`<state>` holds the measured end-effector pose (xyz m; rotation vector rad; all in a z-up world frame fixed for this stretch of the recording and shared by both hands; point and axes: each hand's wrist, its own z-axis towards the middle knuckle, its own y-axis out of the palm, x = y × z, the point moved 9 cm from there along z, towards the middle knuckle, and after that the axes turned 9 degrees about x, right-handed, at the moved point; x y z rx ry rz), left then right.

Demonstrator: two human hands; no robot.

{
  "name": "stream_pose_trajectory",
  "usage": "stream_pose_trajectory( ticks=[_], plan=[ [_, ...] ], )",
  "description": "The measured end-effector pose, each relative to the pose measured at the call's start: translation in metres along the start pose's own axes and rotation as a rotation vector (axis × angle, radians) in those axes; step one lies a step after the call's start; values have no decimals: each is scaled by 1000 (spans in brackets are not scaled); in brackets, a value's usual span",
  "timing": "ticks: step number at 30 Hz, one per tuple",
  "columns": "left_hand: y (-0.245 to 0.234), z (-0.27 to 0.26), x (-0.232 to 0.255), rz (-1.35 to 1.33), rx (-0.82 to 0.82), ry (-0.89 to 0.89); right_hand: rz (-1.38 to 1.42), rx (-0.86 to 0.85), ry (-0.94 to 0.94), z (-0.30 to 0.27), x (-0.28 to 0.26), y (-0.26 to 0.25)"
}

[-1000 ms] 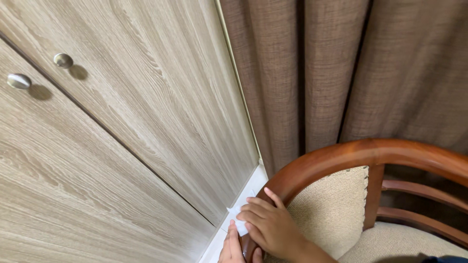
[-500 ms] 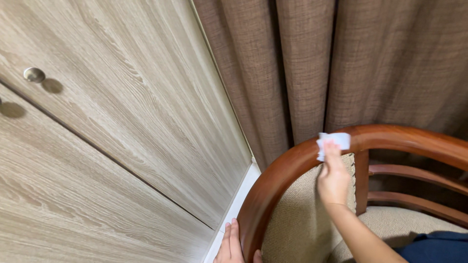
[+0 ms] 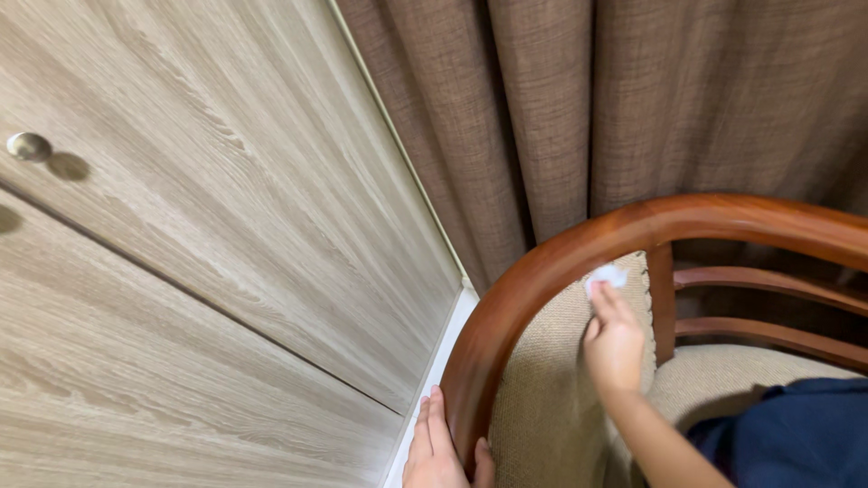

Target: The person wipes the wooden frame and fabric seat of a chair using a white cloth, moving across the armrests, back support slats, and the seat surface.

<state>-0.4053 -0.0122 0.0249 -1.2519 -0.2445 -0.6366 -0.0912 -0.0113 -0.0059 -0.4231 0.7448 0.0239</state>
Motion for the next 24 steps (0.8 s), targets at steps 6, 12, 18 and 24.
stream_pose_trajectory(
  ticks=[6, 12, 18, 24],
  plan=[
    [-12, -1, 12, -52, 36, 75, 132, -256, 49, -130, -39, -15],
    [-30, -4, 23, -30, 29, -44, 392, -490, -28, -147, -55, -60],
    [-40, -8, 41, 20, 68, 103, -10, 77, 97, -23, -16, -30],
    [-38, -10, 38, 25, -27, 50, 101, -115, 218, -63, -49, -13]
  ],
)
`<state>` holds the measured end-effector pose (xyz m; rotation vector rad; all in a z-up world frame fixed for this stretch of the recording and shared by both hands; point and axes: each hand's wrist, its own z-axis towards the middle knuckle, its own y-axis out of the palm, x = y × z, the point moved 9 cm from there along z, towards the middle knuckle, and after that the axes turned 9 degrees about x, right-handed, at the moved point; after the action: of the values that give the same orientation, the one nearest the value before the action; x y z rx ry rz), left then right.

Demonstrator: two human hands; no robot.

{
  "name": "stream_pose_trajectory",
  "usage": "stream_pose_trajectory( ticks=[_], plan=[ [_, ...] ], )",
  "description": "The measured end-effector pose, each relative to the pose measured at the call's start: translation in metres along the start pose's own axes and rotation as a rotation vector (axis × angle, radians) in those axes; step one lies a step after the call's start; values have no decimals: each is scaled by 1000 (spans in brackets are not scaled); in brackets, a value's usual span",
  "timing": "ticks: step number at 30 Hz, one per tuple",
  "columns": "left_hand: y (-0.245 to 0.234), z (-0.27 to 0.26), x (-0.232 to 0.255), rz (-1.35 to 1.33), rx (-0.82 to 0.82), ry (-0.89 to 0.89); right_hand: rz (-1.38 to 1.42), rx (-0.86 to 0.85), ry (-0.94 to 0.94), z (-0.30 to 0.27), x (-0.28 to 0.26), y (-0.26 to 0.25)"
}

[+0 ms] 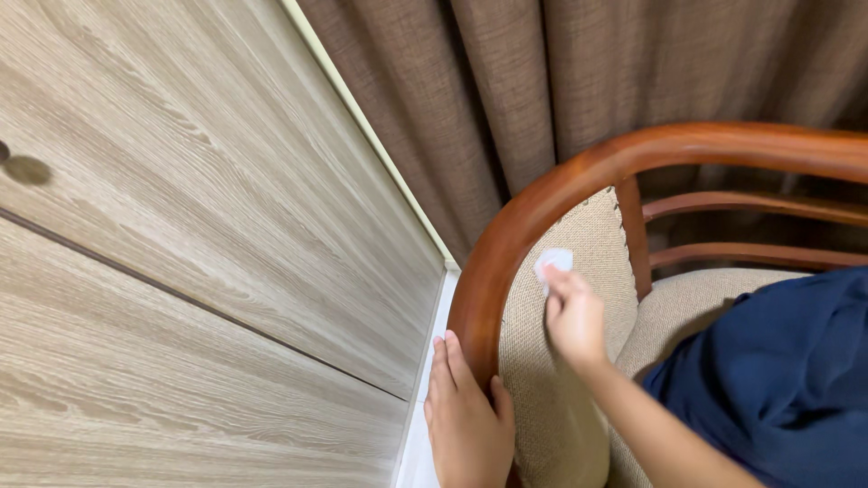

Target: The person wipes the wooden frame and fabric seat of a chair using a white cloth, moving across the armrests, back support slats, and the seat surface.

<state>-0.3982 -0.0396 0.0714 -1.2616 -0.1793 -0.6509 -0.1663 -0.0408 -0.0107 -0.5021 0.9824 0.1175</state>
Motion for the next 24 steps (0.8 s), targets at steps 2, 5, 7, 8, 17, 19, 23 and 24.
stream_pose_trajectory(
  ticks=[2, 5, 7, 8, 17, 19, 23, 24],
  plan=[
    [-6, 0, 4, -18, 42, 36, -27, -49, -97, -29, -24, -7],
    [-9, -2, 6, -34, 51, 44, 134, -190, -104, -73, -41, -24],
    [-10, -3, 7, -20, 26, 29, 97, -314, -76, -93, -42, -29],
    [-9, -3, 7, -4, 9, 20, 128, -376, -46, -102, -41, -31],
    [-10, -11, 29, 112, 96, 307, 263, -514, -305, -143, -38, -52],
    [-6, -14, 33, 125, 102, 359, 194, -388, -476, -139, -38, -49],
    [8, -13, 31, 164, 45, 410, 72, -278, -526, -98, -20, -25],
    [12, -13, 32, 172, 19, 421, 55, -254, -531, -83, -17, -20]
  ],
)
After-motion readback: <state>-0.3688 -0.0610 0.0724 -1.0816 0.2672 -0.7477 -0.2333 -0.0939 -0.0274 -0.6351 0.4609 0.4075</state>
